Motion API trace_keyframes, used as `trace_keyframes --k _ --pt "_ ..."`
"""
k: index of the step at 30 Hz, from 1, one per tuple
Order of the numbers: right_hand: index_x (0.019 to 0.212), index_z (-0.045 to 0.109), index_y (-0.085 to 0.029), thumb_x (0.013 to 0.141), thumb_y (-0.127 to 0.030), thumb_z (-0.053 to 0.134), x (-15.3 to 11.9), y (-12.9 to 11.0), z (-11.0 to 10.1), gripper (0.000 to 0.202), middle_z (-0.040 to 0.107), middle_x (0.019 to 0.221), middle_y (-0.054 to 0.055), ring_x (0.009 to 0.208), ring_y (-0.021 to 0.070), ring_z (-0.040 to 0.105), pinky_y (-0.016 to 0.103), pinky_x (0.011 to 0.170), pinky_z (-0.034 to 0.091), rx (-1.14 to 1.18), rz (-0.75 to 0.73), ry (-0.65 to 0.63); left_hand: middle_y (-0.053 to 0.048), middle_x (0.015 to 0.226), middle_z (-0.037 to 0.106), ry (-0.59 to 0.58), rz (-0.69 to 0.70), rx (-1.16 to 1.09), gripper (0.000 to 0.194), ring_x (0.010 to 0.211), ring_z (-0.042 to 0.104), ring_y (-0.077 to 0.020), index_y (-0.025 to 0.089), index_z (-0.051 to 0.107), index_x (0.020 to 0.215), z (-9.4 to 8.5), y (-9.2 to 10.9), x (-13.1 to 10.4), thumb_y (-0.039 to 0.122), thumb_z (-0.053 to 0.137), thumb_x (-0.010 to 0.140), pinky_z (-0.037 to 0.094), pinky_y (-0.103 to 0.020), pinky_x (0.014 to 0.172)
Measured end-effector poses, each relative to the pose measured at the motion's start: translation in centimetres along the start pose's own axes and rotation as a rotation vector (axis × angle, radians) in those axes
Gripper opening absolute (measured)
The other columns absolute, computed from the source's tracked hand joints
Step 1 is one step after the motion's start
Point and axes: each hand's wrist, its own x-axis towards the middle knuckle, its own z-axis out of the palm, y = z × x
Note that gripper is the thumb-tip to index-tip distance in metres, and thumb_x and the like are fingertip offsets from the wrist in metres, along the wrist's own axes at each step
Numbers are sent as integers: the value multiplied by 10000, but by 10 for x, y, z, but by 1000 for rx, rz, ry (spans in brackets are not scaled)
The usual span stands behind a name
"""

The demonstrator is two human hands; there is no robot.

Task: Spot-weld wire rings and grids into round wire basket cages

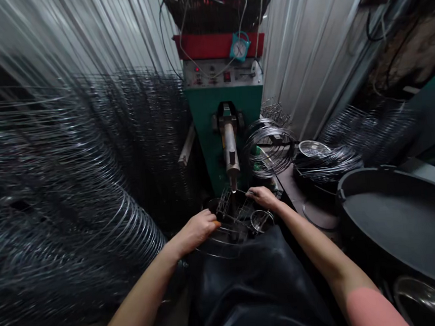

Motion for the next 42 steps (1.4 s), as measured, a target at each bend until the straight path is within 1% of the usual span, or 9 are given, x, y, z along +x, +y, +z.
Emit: trace_keyframes --k 6,11,14,19,24,30,33,36,42 --pt "952 666 -206 929 -354 474 -20 -47 -17 244 688 971 60 829 184 617 238 600 321 -170 -29 16 0 801 597 138 -166 -120 256 734 553 -118 221 650 938 -34 1 -53 230 396 911 377 -407 1016" --pt "871 650 -195 926 -372 450 -45 -56 -39 272 688 903 63 786 182 616 245 574 294 -269 1 158 -43 867 650 307 -420 -284 222 836 604 -179 218 681 940 -48 -10 -67 327 512 844 509 -320 780" --pt "823 639 -183 909 -351 467 -59 -49 -42 256 686 837 61 743 174 611 246 580 293 -250 -33 210 -41 870 665 359 -497 -386 258 824 623 -188 210 690 894 -53 -12 -64 402 535 819 517 -320 765" --pt "824 637 -188 901 -351 462 -71 -37 -30 251 683 807 57 726 170 611 242 594 315 -172 -38 284 -27 848 664 274 -363 -322 275 803 615 -171 245 697 919 -79 19 -62 419 499 842 489 -350 879" --pt "787 635 -179 905 -351 451 -70 -27 -29 279 668 770 59 710 160 607 233 629 355 -12 -121 259 30 786 639 183 -236 -172 220 726 595 -124 326 689 935 -100 46 -78 354 480 876 301 -456 1086" --pt "710 603 -178 908 -406 421 -82 -28 -48 352 640 681 50 617 144 576 231 587 380 170 -169 417 34 840 651 246 -228 -181 230 792 613 -137 329 663 1039 -110 39 -103 306 508 872 374 -416 1040" --pt "691 587 -183 912 -378 430 -98 -41 -59 334 633 655 38 583 132 569 222 566 390 194 -276 447 -4 832 654 223 -272 -221 231 779 610 -143 255 681 1010 -116 43 -99 298 500 874 491 -295 855" --pt "696 588 -186 911 -337 450 -119 -50 -78 297 636 657 30 566 123 566 216 557 396 134 -358 448 -27 806 655 174 -284 -278 239 735 603 -133 205 689 962 -117 48 -84 296 487 873 494 -210 682" --pt "710 596 -196 875 -360 515 -169 -29 -125 246 621 626 11 540 129 559 216 534 412 102 -185 542 -30 867 682 213 -419 -352 251 794 623 -160 193 688 941 -109 36 -67 355 540 819 499 -255 754"
